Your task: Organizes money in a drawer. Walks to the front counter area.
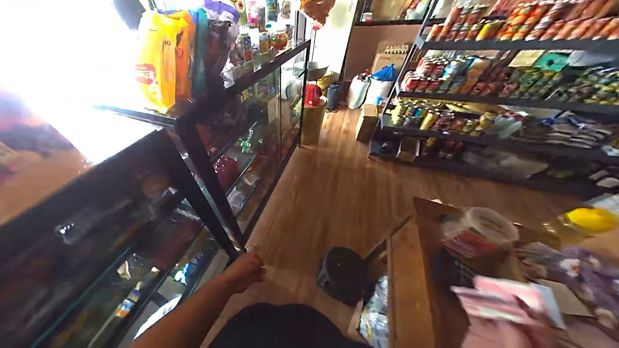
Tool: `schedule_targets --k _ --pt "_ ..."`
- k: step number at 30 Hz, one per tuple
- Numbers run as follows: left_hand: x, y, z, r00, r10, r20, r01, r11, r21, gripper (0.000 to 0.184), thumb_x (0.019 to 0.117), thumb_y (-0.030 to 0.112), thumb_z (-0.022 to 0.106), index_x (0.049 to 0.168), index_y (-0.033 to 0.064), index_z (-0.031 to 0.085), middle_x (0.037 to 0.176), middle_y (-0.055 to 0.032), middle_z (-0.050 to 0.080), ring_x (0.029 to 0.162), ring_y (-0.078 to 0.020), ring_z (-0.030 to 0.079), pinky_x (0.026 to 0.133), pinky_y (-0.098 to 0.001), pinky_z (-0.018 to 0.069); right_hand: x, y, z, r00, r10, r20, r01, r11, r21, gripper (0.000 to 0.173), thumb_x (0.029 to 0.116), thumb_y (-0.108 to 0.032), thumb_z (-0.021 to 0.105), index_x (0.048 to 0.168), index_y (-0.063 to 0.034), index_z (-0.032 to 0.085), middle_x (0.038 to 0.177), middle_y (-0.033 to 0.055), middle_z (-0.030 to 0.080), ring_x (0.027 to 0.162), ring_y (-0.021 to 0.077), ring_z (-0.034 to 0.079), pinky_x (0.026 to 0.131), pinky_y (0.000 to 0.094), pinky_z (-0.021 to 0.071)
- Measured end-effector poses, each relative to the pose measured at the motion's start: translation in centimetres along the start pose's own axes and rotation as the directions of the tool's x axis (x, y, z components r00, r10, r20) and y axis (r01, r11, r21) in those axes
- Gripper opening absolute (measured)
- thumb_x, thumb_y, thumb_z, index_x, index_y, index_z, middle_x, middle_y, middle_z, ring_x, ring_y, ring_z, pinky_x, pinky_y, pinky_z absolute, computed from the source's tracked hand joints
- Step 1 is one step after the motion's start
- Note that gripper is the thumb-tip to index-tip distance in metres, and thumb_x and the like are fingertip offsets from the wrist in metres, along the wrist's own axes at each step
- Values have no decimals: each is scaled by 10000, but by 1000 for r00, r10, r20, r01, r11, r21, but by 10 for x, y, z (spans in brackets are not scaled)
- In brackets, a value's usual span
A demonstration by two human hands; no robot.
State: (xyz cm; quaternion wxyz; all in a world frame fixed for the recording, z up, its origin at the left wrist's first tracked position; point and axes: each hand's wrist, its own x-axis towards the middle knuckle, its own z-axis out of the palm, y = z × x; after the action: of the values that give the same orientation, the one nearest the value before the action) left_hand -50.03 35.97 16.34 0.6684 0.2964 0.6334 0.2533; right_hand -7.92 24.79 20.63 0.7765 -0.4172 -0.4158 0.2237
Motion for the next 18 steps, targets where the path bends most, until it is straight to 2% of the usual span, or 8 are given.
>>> schedule_targets --k 2,4,6,9,11,13,15,18 --pt "8 32 -15 998 49 32 -50 999 21 184 949 -95 445 1078 21 507 875 -53 591 701 -124 596 664 -291 542 9 29 70 993 85 77 -86 996 4 245 1019 -78 465 1120 -214 642 1057 -119 742 1011 73 708 926 308 600" --pt "19 69 -20 993 97 72 -97 995 -2 167 969 -72 434 1077 33 507 875 -37 607 703 -109 609 660 -275 548 15 58 117 981 147 124 -149 989 9 222 1044 -196 481 1103 -266 683 1011 -139 743 937 42 707 849 269 613" --pt "36 107 -16 983 143 118 -139 989 -43 143 1031 22 379 1092 57 504 908 -27 633 727 -99 622 662 -265 542 30 77 150 959 210 192 -215 977 7 241 1080 -259 414 1140 -212 643 987 -108 722 886 56 700 802 278 617" --pt "65 165 2 964 164 209 -139 982 -129 205 1083 129 346 1075 85 546 890 -12 676 711 -83 639 633 -233 539 70 100 191 946 237 220 -246 969 14 284 1088 -256 365 1012 -213 636 805 -126 660 673 3 615 625 205 551" --pt "87 202 20 944 175 281 -135 979 -154 203 1080 118 367 1097 91 567 880 -8 670 707 -78 636 628 -218 541 103 115 206 942 262 208 -274 961 28 328 1100 -290 369 963 -236 662 771 -129 643 669 -9 600 645 194 539" --pt "118 240 38 924 183 336 -143 980 -140 197 1064 87 380 1132 82 566 874 -8 652 698 -69 623 616 -202 531 141 136 216 941 298 161 -311 949 59 346 1103 -281 343 1002 -211 667 796 -108 658 693 5 613 665 205 547" --pt "159 272 52 913 160 376 -114 983 -142 218 1071 94 369 1149 73 571 870 -22 645 692 -78 625 611 -199 531 182 160 223 928 360 92 -367 926 85 338 1108 -233 295 1042 -165 619 827 -73 655 730 34 640 691 231 571" --pt "216 318 71 931 141 337 -92 983 -158 291 1080 95 302 1193 45 566 880 -37 647 707 -102 639 634 -224 547 254 200 237 908 418 31 -419 904 84 354 1106 -228 273 1033 -132 606 824 -52 648 725 47 634 684 240 564"
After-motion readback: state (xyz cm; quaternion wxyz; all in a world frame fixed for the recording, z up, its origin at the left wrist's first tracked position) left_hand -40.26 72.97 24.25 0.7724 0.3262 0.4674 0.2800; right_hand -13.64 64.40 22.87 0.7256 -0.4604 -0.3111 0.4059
